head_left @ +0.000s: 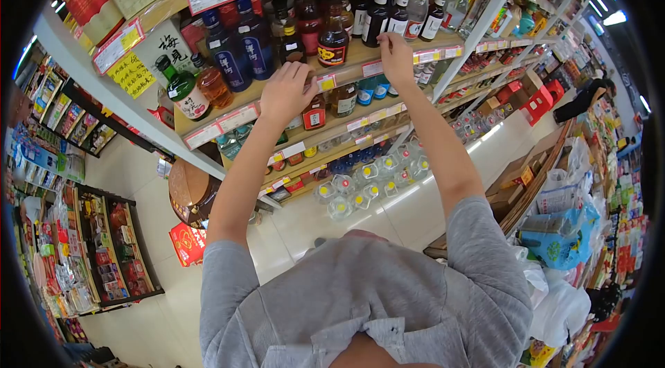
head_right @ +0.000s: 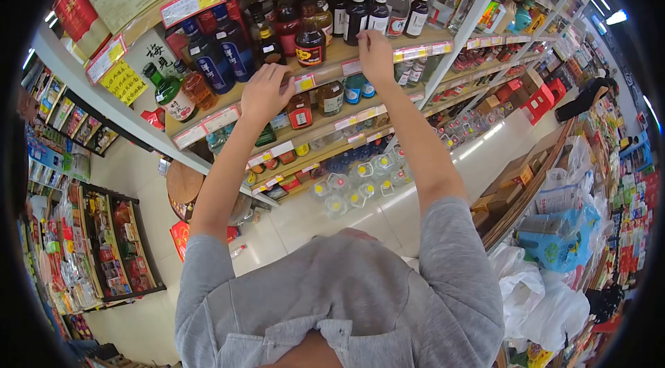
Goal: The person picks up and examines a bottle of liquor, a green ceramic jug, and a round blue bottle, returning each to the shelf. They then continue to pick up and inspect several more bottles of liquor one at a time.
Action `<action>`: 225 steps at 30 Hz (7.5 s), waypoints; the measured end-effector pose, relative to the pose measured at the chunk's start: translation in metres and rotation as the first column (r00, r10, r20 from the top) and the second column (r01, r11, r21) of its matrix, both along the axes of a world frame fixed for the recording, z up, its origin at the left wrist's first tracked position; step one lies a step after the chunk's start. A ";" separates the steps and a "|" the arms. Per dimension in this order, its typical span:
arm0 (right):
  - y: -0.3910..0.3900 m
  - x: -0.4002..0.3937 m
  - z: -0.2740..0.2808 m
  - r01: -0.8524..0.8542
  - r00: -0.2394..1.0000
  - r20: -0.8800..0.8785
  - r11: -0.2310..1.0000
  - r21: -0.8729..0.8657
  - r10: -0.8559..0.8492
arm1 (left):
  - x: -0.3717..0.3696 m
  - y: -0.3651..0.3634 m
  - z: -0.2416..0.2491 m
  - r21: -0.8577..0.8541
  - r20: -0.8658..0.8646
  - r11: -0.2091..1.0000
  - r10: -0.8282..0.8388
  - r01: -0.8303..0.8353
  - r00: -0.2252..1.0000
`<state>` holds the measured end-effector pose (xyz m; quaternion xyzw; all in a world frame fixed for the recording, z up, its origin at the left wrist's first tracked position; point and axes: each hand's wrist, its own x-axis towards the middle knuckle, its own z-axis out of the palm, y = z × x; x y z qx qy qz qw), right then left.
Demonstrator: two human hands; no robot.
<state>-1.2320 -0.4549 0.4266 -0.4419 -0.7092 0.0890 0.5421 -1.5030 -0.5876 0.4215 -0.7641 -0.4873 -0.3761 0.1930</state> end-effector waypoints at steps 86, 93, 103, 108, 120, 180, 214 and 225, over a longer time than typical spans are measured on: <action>-0.217 0.464 -0.270 -0.663 0.056 -0.802 0.579 -0.475 -0.594 | 0.625 -0.002 -0.183 -0.529 0.830 -0.072 0.166 0.846 0.533; -0.149 0.496 -0.233 -0.822 0.016 -0.818 0.458 -0.338 -0.575 | 0.645 0.041 -0.282 -0.492 0.539 0.429 -0.533 0.758 0.652; -0.063 0.655 -0.106 -0.975 -0.170 -0.974 0.168 0.144 -0.151 | 0.726 0.127 -0.171 -0.576 0.744 -0.069 0.369 0.815 0.557; -0.048 0.678 -0.203 -0.904 -0.134 -0.928 0.426 -0.028 -0.347 | 0.805 0.144 -0.093 -0.517 0.843 0.469 0.132 0.716 0.521; -0.096 0.780 -0.274 -0.949 -0.018 -0.817 0.267 -0.167 -0.576 | 0.673 0.357 0.031 -0.033 0.372 0.928 0.355 -0.370 0.858; 0.270 1.027 -0.227 -0.578 0.811 -0.556 -0.100 -0.810 -0.183 | 0.915 0.496 0.013 0.106 0.479 0.910 0.307 -0.401 0.822; 0.319 1.338 -0.288 -0.623 0.632 -0.622 0.175 -0.763 -0.463 | 1.156 0.726 0.030 -0.143 0.398 0.912 0.408 -0.383 0.822; 0.348 1.365 -0.288 -0.631 0.582 -0.644 0.224 -0.742 -0.496 | 1.321 0.709 0.022 -0.169 0.556 0.955 -0.113 0.245 0.824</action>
